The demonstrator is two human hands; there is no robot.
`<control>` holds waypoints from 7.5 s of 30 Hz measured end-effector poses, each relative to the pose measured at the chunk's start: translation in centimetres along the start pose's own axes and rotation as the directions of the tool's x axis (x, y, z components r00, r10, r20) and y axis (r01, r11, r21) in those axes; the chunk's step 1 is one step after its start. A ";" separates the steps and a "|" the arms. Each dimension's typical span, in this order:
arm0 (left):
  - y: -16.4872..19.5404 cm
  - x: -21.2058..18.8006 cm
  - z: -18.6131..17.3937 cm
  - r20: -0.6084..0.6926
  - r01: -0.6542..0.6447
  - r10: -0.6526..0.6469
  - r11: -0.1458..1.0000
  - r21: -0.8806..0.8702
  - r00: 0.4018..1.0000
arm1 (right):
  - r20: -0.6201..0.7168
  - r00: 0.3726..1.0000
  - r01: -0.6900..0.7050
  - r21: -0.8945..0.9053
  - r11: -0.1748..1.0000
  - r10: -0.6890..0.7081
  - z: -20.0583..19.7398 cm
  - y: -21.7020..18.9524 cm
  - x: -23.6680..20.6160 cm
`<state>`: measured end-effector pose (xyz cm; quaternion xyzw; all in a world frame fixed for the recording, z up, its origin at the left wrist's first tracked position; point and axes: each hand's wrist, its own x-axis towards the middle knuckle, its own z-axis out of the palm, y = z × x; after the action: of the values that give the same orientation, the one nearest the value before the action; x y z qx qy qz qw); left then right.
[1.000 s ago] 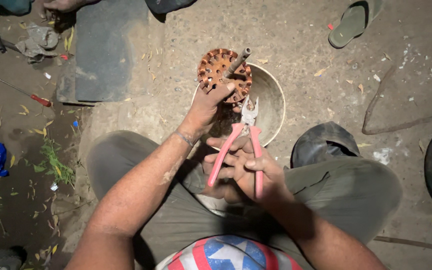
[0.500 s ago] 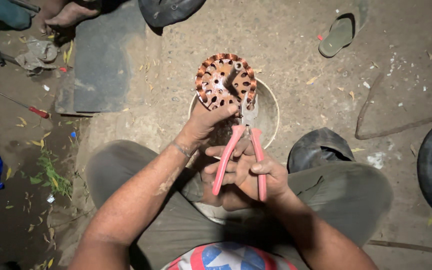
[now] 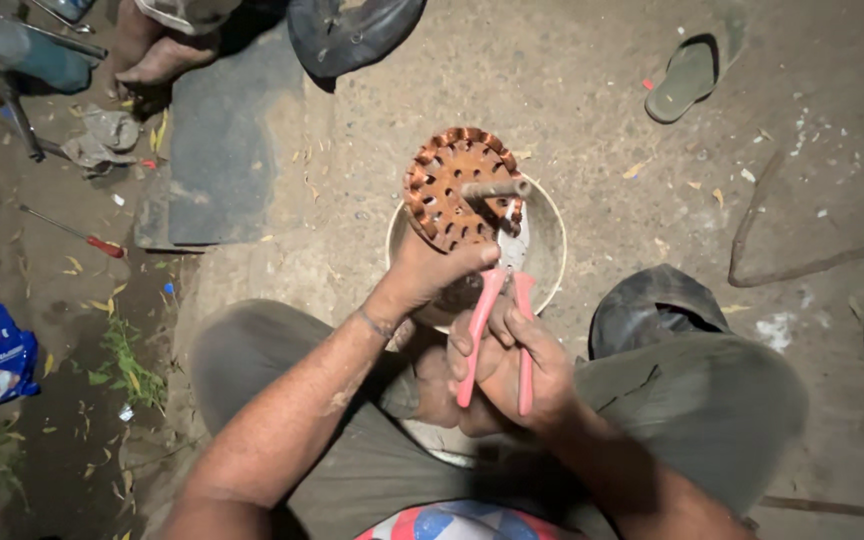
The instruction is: The person sits on the floor and uses red-handled pliers to pull copper windings out of a motor stator. They repeatedly grip and extract the wires, dropping the pieces into a white bucket placed between their legs.
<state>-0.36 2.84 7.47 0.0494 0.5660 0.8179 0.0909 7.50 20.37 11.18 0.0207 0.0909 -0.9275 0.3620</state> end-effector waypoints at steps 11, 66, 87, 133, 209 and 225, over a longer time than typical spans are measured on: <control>2.0 0.2 -1.8 0.072 0.105 -0.077 0.680 -0.726 0.994 | -0.030 0.999 0.009 -0.406 0.914 -0.023 -0.1 -1.7 0.0; -1.9 0.0 -2.5 -0.284 -0.030 -0.139 0.855 -0.518 0.949 | -0.281 0.813 -0.494 -0.798 -0.347 -0.510 -3.7 -1.6 3.5; 0.6 0.7 -3.1 -0.074 0.007 -0.057 0.835 -0.550 0.996 | -0.052 0.956 -0.277 -0.481 0.832 0.288 0.3 -5.5 0.4; 2.0 1.8 -5.3 -0.112 -0.035 0.040 0.998 0.048 0.993 | -0.065 0.950 -0.312 -0.201 0.928 0.306 -1.6 -1.9 2.5; 0.9 2.0 -5.3 -0.037 0.214 -0.288 0.784 -0.583 0.957 | -0.537 0.803 -0.213 -0.663 0.717 -0.258 -4.3 -1.1 3.9; 0.9 2.7 -5.2 -0.274 0.101 -0.160 0.971 -0.217 0.948 | 0.169 0.857 -0.175 -0.793 -0.583 -0.487 -0.9 -3.9 3.2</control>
<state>-4.01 -1.70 6.37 -0.1183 0.4899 0.8612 0.0658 2.53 21.22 10.57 -0.1467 0.9171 -0.3701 -0.0235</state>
